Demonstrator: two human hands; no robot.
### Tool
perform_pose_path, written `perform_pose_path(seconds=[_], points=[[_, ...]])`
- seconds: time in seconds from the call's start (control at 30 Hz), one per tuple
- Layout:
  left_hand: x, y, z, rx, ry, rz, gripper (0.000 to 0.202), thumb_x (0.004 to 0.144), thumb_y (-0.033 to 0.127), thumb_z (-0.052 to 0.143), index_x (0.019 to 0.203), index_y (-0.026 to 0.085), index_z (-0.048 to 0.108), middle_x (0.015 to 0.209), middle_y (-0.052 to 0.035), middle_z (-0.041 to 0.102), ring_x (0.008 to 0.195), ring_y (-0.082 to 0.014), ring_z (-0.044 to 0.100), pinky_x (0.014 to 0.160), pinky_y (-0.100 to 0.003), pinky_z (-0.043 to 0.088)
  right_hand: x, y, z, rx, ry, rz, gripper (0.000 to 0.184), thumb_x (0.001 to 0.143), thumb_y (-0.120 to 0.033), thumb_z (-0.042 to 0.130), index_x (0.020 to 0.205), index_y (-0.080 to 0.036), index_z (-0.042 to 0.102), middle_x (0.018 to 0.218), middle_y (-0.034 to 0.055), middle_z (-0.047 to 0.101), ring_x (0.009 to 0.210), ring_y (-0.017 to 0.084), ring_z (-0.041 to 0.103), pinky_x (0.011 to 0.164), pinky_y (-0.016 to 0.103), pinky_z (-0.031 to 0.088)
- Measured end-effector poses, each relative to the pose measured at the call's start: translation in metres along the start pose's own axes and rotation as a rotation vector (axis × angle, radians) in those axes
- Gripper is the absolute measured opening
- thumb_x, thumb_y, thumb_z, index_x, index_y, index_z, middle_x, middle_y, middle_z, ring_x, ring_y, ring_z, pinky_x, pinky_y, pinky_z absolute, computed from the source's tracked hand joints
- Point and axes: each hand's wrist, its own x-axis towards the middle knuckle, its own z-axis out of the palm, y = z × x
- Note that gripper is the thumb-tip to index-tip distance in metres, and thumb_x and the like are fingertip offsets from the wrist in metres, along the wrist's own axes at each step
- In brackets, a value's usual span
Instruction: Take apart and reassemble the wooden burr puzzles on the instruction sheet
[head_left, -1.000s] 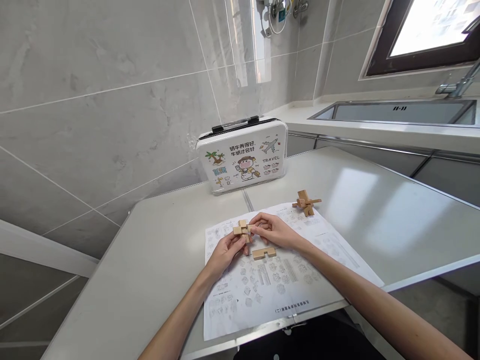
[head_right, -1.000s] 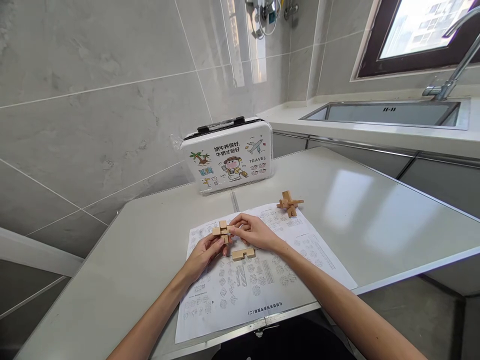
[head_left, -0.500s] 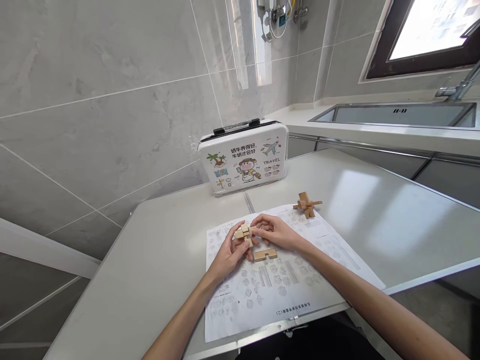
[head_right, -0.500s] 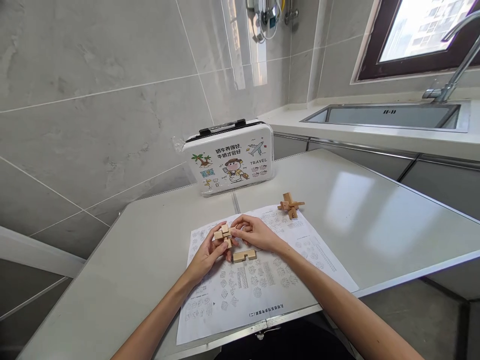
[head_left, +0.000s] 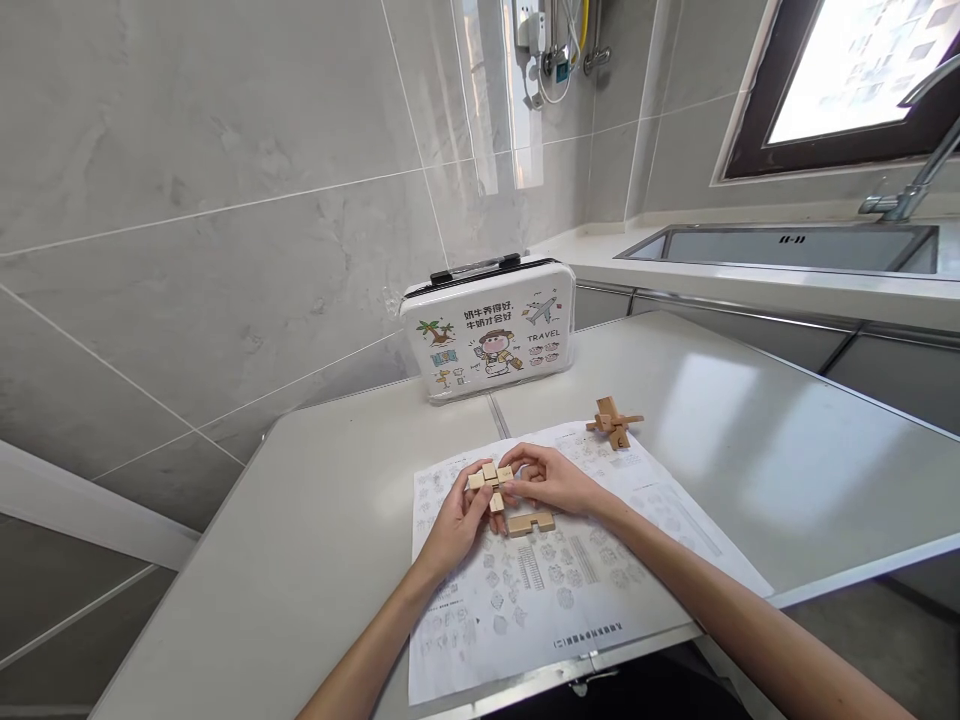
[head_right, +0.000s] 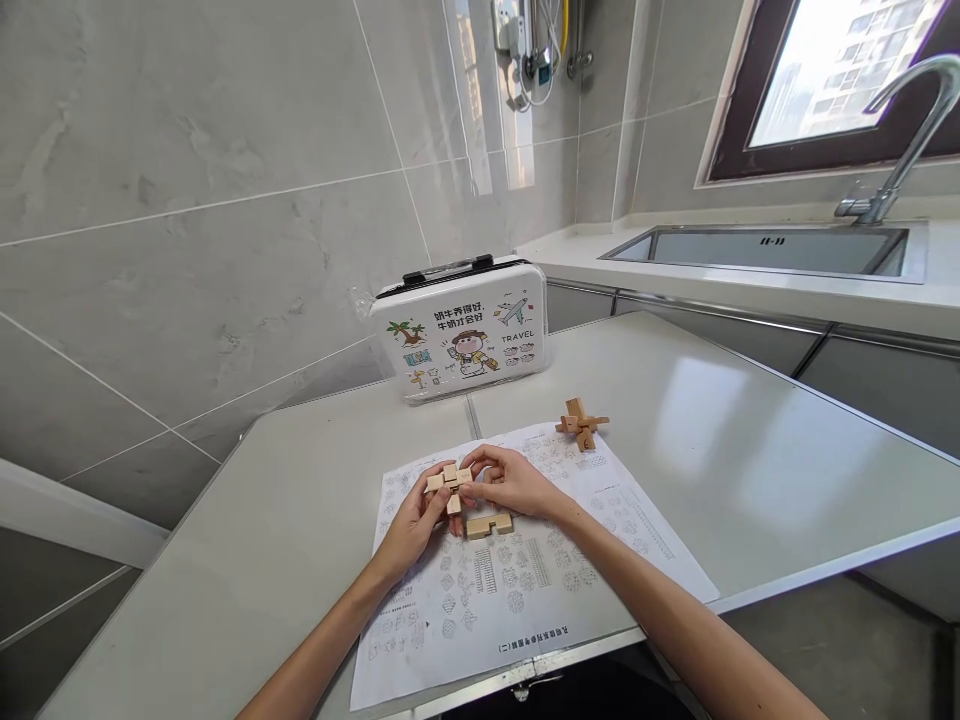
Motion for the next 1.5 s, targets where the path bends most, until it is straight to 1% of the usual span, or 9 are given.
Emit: perform_pose_path(seconds=[0.2,0.4,0.7,0.83,0.93,1.0,1.13,1.3,1.5], points=[[-0.002,0.006,0.002,0.076,0.047,-0.009,0.056,0.102,0.058,0.055,0.144,0.022,0.047,0.099,-0.0057,0.073,0.069,-0.0146,0.066,0.078,-0.033,0.055,-0.001,0.0,0.001,-0.029,0.005,0.004,0.04,0.085,-0.053,0.076,0.106,-0.02,0.066,0.069,-0.0024,0.064,0.057,0.013,0.048,0.055,0.027,0.033],[-0.003,0.012,0.003,0.17,0.141,-0.003,0.049,0.098,0.058,0.06,0.129,0.02,0.059,0.082,-0.0009,0.065,0.071,-0.0161,0.062,0.07,-0.029,0.052,0.0,0.003,0.002,-0.066,0.0,0.01,0.039,0.087,-0.057,0.075,0.1,-0.021,0.067,0.059,-0.0061,0.052,0.053,0.012,0.04,0.053,0.026,0.026],[-0.005,0.015,0.005,0.195,0.171,0.026,0.04,0.097,0.056,0.064,0.116,0.021,0.063,0.084,-0.0003,0.061,0.072,-0.0143,0.058,0.068,-0.026,0.05,-0.002,-0.001,0.002,-0.045,-0.039,-0.019,0.039,0.09,-0.061,0.07,0.092,-0.022,0.067,0.062,-0.0042,0.054,0.056,0.014,0.044,0.055,0.027,0.03],[-0.006,0.015,0.005,0.21,0.15,0.028,0.04,0.099,0.055,0.061,0.117,0.02,0.062,0.076,0.0018,0.059,0.066,-0.0136,0.057,0.069,-0.027,0.049,-0.002,-0.001,0.002,-0.021,-0.046,-0.017,0.04,0.088,-0.062,0.073,0.091,-0.022,0.066,0.061,-0.0048,0.052,0.055,0.014,0.044,0.054,0.027,0.03],[-0.006,0.013,0.005,0.239,0.144,0.032,0.04,0.103,0.055,0.054,0.121,0.021,0.061,0.076,0.0011,0.06,0.068,-0.0142,0.058,0.07,-0.028,0.048,-0.001,-0.001,0.002,0.007,-0.032,0.001,0.043,0.089,-0.064,0.069,0.091,-0.021,0.066,0.069,-0.0025,0.058,0.058,0.014,0.049,0.055,0.027,0.035],[-0.007,0.011,0.004,0.23,0.117,0.017,0.04,0.102,0.054,0.054,0.126,0.022,0.059,0.087,-0.0015,0.064,0.072,-0.0148,0.06,0.072,-0.029,0.049,0.0,0.0,0.002,0.041,-0.015,0.008,0.045,0.09,-0.065,0.068,0.092,-0.02,0.066,0.076,-0.0009,0.061,0.058,0.013,0.051,0.056,0.027,0.038],[-0.009,0.011,0.005,0.261,0.079,0.026,0.055,0.09,0.046,0.075,0.136,0.025,0.053,0.107,-0.0044,0.066,0.085,-0.0164,0.063,0.082,-0.032,0.051,0.002,0.004,0.001,0.087,0.006,-0.012,0.043,0.09,-0.063,0.07,0.097,-0.02,0.065,0.083,0.0004,0.065,0.058,0.012,0.054,0.057,0.027,0.042],[-0.012,0.014,0.009,0.381,0.095,0.037,0.078,0.076,0.044,0.089,0.14,0.025,0.05,0.098,-0.0024,0.065,0.078,-0.0165,0.058,0.073,-0.031,0.048,0.002,0.008,0.001,0.092,0.028,-0.012,0.043,0.09,-0.062,0.07,0.094,-0.021,0.064,0.083,0.0009,0.07,0.055,0.012,0.056,0.055,0.027,0.043],[-0.011,0.014,0.01,0.502,0.119,0.126,0.062,0.08,0.044,0.085,0.132,0.024,0.057,0.086,-0.0001,0.063,0.073,-0.0162,0.058,0.071,-0.03,0.047,0.001,0.008,0.003,0.102,0.033,-0.002,0.045,0.086,-0.065,0.073,0.091,-0.021,0.062,0.084,0.0013,0.071,0.055,0.012,0.057,0.054,0.027,0.044]])
